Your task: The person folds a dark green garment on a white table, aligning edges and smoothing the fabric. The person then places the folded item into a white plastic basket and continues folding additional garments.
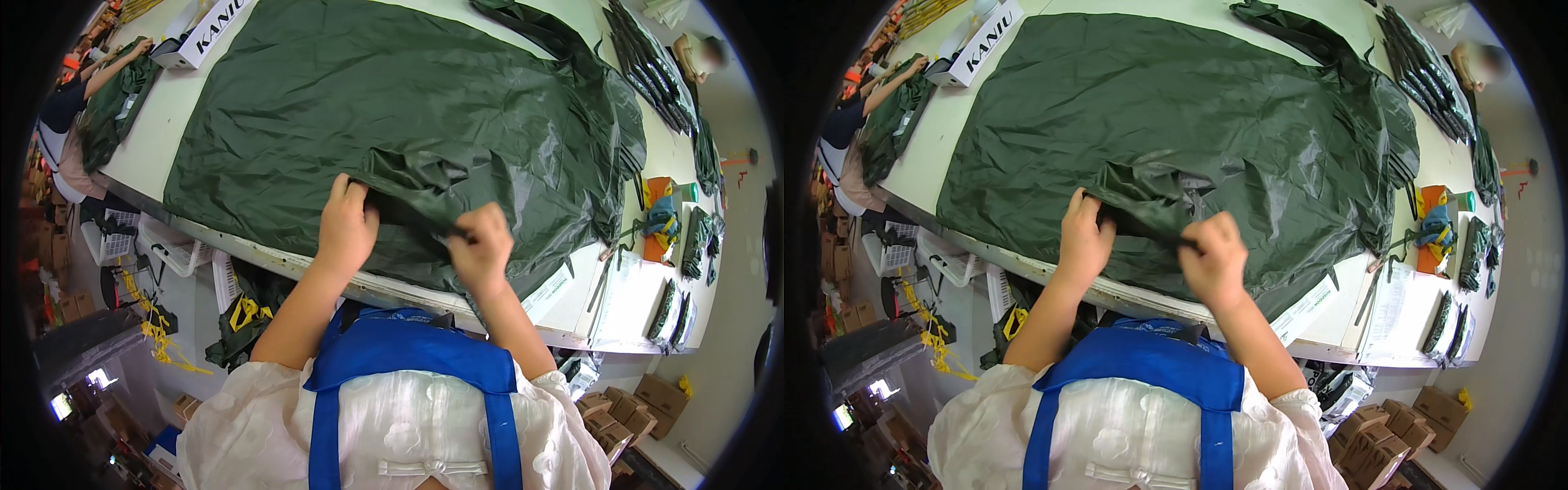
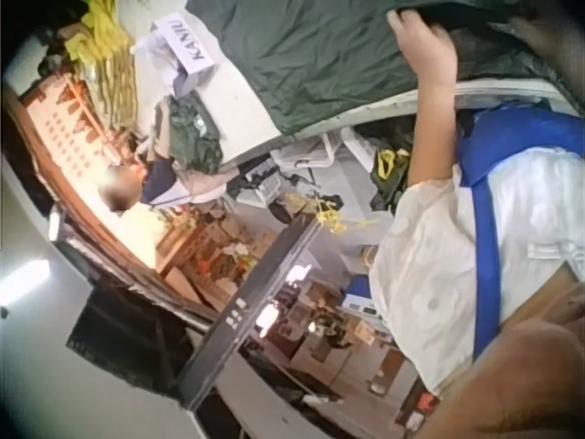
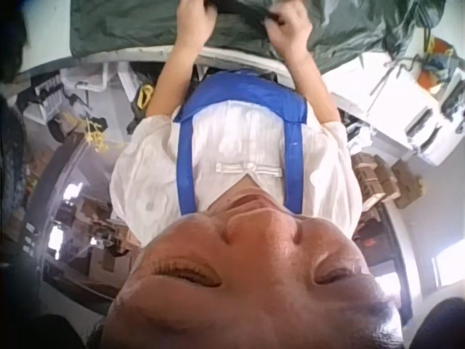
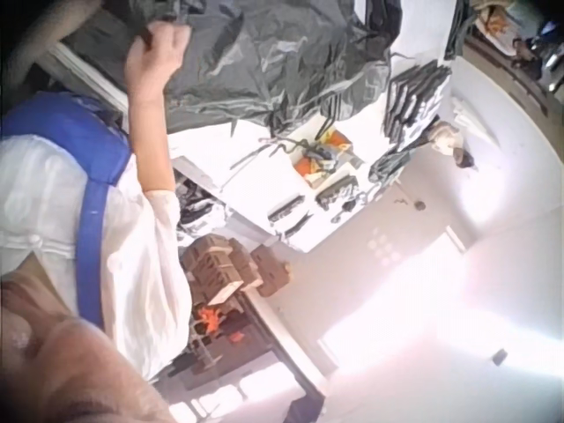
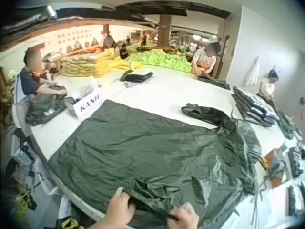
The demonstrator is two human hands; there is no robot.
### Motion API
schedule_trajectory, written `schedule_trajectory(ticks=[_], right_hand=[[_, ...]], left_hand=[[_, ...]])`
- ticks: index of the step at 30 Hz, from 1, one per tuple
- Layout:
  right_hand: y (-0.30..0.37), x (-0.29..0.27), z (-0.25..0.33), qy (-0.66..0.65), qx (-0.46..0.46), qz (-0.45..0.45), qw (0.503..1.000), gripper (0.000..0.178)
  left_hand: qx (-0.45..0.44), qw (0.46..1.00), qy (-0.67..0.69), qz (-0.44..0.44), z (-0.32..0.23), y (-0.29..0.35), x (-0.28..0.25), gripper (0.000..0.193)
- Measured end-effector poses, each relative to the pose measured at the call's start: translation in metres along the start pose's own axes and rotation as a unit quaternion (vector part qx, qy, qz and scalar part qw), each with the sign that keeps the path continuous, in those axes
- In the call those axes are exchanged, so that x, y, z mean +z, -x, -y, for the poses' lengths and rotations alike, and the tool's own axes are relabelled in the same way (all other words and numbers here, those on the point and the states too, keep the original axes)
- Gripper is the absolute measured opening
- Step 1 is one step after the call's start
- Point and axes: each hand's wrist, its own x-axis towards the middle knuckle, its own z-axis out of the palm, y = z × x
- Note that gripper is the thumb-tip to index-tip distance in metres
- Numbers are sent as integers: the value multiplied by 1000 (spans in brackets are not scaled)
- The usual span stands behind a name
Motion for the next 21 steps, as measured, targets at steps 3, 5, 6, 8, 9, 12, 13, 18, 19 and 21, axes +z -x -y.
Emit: schedule_trajectory(ticks=[3,5,6,8,9,12,13,18,19,21], right_hand=[[14,5,4,33,111,148,982,44],[35,7,-41,164,100,114,975,62],[49,2,-53,246,103,203,942,81],[84,-2,-70,332,158,311,876,76],[97,-4,-80,353,152,352,854,73],[108,-7,-84,355,135,359,853,67],[110,-8,-85,356,136,357,853,67],[115,-5,-88,379,139,352,844,67],[114,-4,-88,381,144,355,842,67],[114,-5,-86,380,145,360,840,67]], left_hand=[[-22,997,-60,44,16,-4,-28,33],[-56,975,-151,154,48,-12,-52,51],[-80,961,-161,208,66,-21,-69,58],[-72,953,-111,273,122,-43,-96,64],[-45,958,-55,277,160,-45,-103,63],[-25,931,-215,295,222,-34,-113,52],[-106,957,-141,232,228,-40,-112,51],[-280,942,-70,172,140,-91,-57,51],[-196,940,-172,223,139,-96,-50,50],[-162,934,-178,264,157,-115,-49,36]])
